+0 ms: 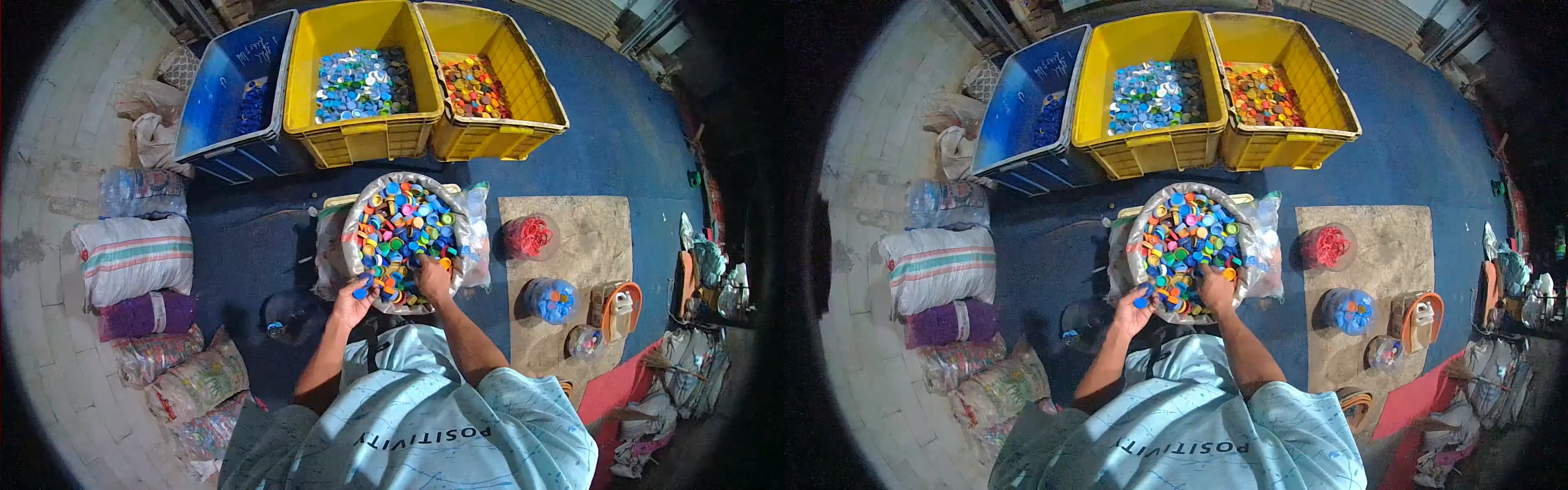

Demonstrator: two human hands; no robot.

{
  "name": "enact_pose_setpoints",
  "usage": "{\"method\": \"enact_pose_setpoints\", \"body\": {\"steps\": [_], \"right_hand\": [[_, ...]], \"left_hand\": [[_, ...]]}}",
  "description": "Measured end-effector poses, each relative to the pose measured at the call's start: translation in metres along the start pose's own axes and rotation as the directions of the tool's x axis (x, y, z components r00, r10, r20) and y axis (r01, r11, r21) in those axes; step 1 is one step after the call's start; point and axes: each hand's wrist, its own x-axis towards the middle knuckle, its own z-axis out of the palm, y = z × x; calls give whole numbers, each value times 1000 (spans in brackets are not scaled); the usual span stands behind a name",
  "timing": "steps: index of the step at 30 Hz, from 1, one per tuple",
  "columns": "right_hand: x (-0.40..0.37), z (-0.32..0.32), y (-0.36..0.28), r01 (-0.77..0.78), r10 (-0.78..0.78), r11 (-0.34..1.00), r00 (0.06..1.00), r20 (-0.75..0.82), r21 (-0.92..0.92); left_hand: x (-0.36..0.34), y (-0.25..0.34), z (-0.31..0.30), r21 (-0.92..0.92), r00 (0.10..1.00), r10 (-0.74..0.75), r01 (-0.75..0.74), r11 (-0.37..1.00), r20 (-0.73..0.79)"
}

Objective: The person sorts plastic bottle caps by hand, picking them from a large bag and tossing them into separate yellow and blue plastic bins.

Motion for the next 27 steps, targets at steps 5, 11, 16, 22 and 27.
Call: {"method": "enact_pose_setpoints", "body": {"steps": [5,11,16,22,27], "right_hand": [[11,20,4,-31,27,999,997,-75,-44],[14,21,12,-271,264,554,954,143,787],[-5,-23,-4,-569,51,-243,801,596,786],[-5,-9,-26,-612,-103,-283,785,611,738],[95,21,-101,-564,-326,-157,804,496,811]], "left_hand": [[-8,-4,-10,-6,999,40,-40,999,27],[-16,1,-3,-51,998,43,-40,998,55],[-3,3,-9,-100,999,37,-36,994,9],[12,19,-8,-241,993,105,-113,964,-48],[53,126,24,-441,921,389,-363,821,-35]]}}
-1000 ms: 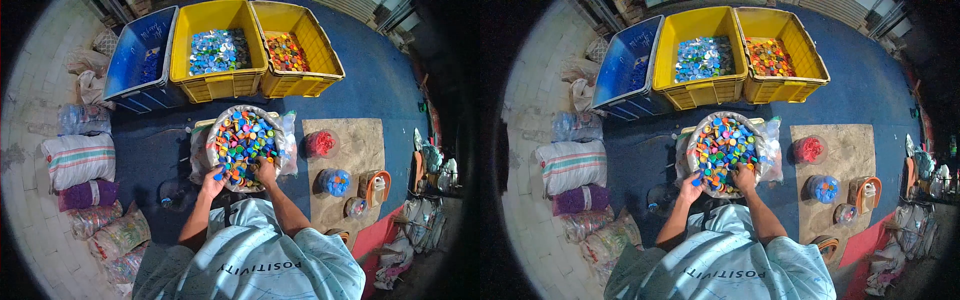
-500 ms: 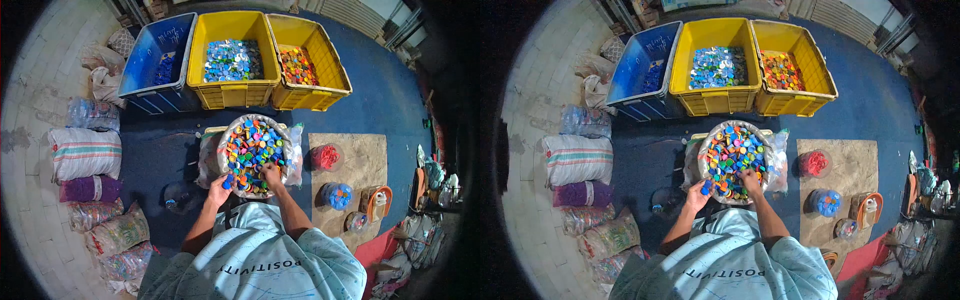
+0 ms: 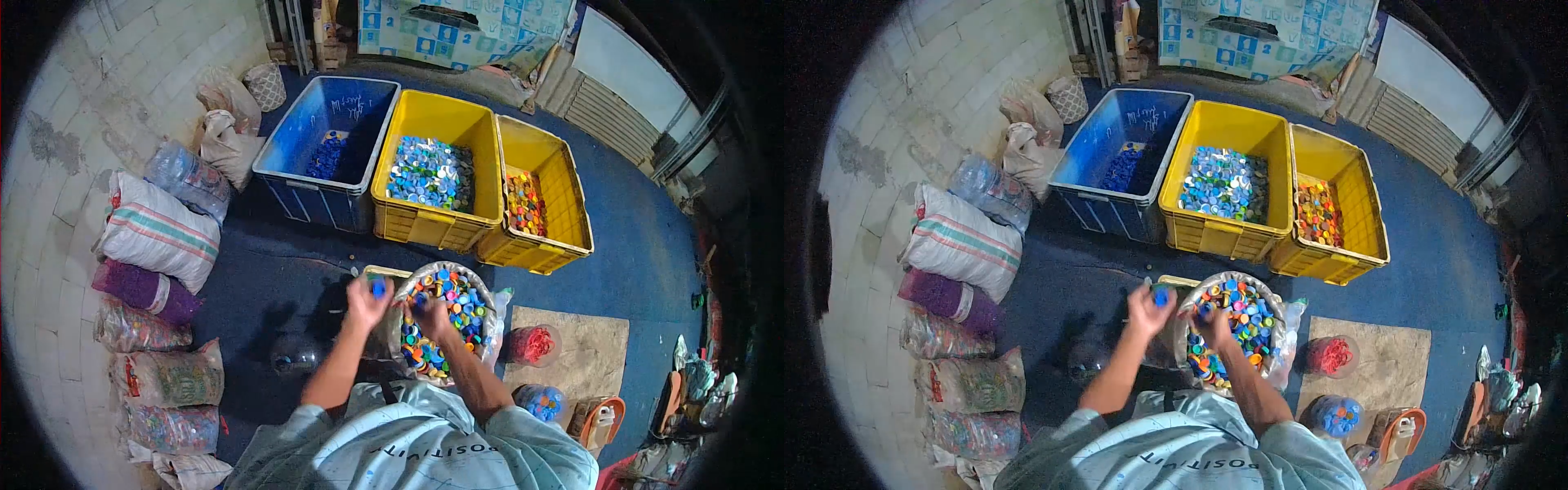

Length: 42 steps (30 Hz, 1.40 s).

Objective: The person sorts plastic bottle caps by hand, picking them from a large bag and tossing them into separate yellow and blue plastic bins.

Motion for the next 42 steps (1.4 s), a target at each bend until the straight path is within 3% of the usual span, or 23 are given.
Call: {"method": "enact_pose_setpoints", "body": {"steps": [1,2,3,4,6,8,9,12,14,16,18,20,21,24,27,28,31,34,35,38,40,41,42], "right_hand": [[15,52,-31,-48,48,999,983,175,-4],[7,145,-58,199,-199,978,980,-6,55],[49,128,-72,255,-275,961,894,354,103],[49,178,-92,294,-300,953,948,107,73],[31,244,-109,367,-364,930,921,-135,-6],[26,257,-115,449,-457,889,884,-103,-89],[39,228,-108,443,-446,890,895,-3,-108],[23,154,-70,389,-408,889,913,-32,-243],[3,84,-40,177,-224,941,964,-142,-288],[-31,24,-9,95,-241,913,911,-336,-396],[-80,-3,7,-19,-196,941,784,-588,-339],[-105,-60,29,-25,-315,893,681,-661,-450],[-116,-91,40,45,-472,793,675,-567,-607],[-144,-133,54,0,-511,780,577,-637,-626],[-162,-101,41,117,-503,832,570,-650,-542],[-168,-87,32,59,-426,870,590,-686,-490],[-168,-98,40,97,-423,878,615,-666,-468],[-174,-96,43,107,-437,872,608,-663,-477],[-176,-100,46,107,-438,871,611,-659,-480],[-184,-107,49,68,-431,868,596,-678,-492],[-189,-111,48,14,-453,835,583,-674,-550],[-193,-111,49,111,-448,869,589,-672,-483],[-195,-112,49,94,-447,866,586,-676,-491]], "left_hand": [[-2,24,54,38,1000,23,-24,999,12],[12,49,86,22,998,53,-54,998,45],[6,70,126,74,991,91,-99,992,103],[0,85,157,123,979,122,-142,982,161],[18,105,174,174,954,175,-220,960,241],[15,102,171,278,964,170,-224,934,205],[14,98,156,295,976,127,-176,939,178],[14,68,81,343,990,4,-53,938,144],[14,37,19,336,994,-3,40,941,-112],[-5,7,-21,429,970,-24,128,894,-240],[-16,-14,-67,519,960,-93,222,825,-262],[-32,-32,-85,643,958,-102,257,721,-269],[-45,-43,-72,663,949,-65,262,701,-307],[-52,-63,-81,887,980,3,176,428,-197],[-50,-79,-90,991,992,85,84,103,-93],[-50,-84,-90,999,993,115,42,-25,-39],[-43,-90,-107,957,972,29,-226,-181,235],[-41,-97,-111,867,965,20,-226,-444,262],[-36,-97,-120,891,973,23,-202,-406,231],[-50,-107,-92,741,931,25,-274,-614,364],[-52,-109,-88,694,926,-28,-303,-653,377],[-53,-110,-87,657,914,-50,-326,-680,402],[-53,-111,-88,619,901,-72,-349,-703,427]]}}
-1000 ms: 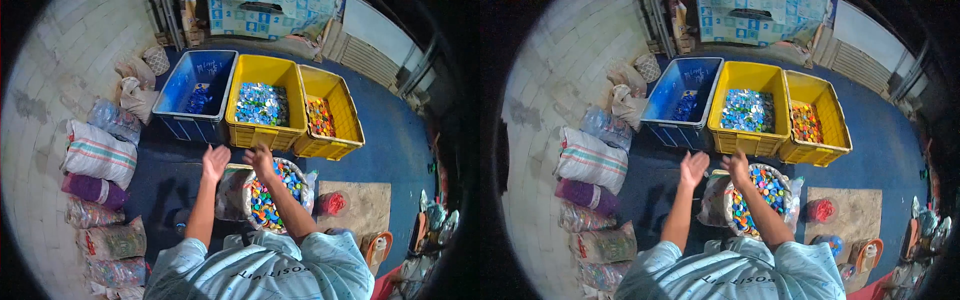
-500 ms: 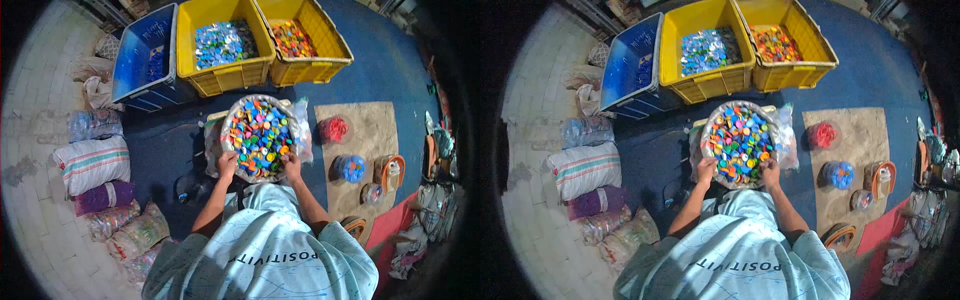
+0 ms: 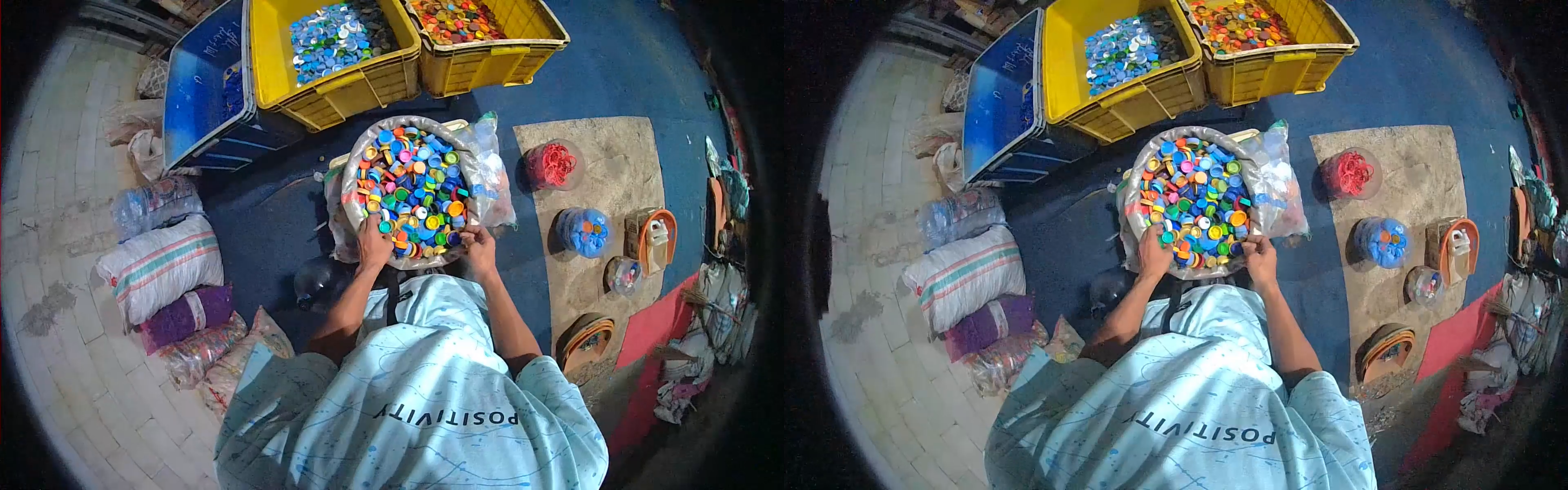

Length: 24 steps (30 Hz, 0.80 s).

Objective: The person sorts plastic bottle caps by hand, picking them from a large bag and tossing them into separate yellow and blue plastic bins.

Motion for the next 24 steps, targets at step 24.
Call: {"method": "enact_pose_setpoints", "body": {"steps": [24], "right_hand": [[7,43,-13,315,-225,715,949,221,-625]], "left_hand": [[-2,8,-9,-364,964,-253,267,892,88]]}}
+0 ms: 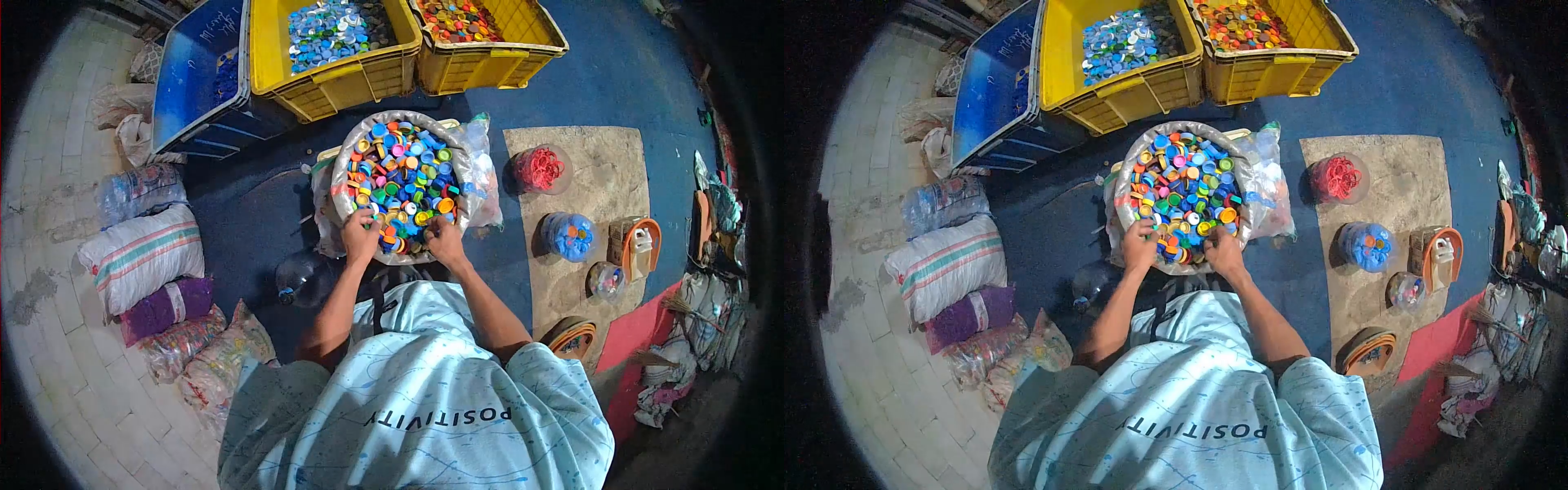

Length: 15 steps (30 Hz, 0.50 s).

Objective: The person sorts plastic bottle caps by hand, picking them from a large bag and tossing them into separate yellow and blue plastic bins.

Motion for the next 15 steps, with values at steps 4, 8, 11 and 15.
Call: {"method": "enact_pose_setpoints", "body": {"steps": [4,8,11,15], "right_hand": [[15,0,-12,-19,18,999,999,-46,-28],[48,-5,-46,48,-53,995,997,-48,-92],[86,16,-56,255,-277,955,948,-158,-151],[103,28,-87,312,-419,878,867,-268,-364]], "left_hand": [[-14,16,-17,-714,913,-345,391,580,219],[-28,12,-29,-810,858,-369,481,336,357],[-42,7,-34,-825,828,-335,529,200,450],[-56,5,-34,-830,762,-393,558,-5,515]]}}
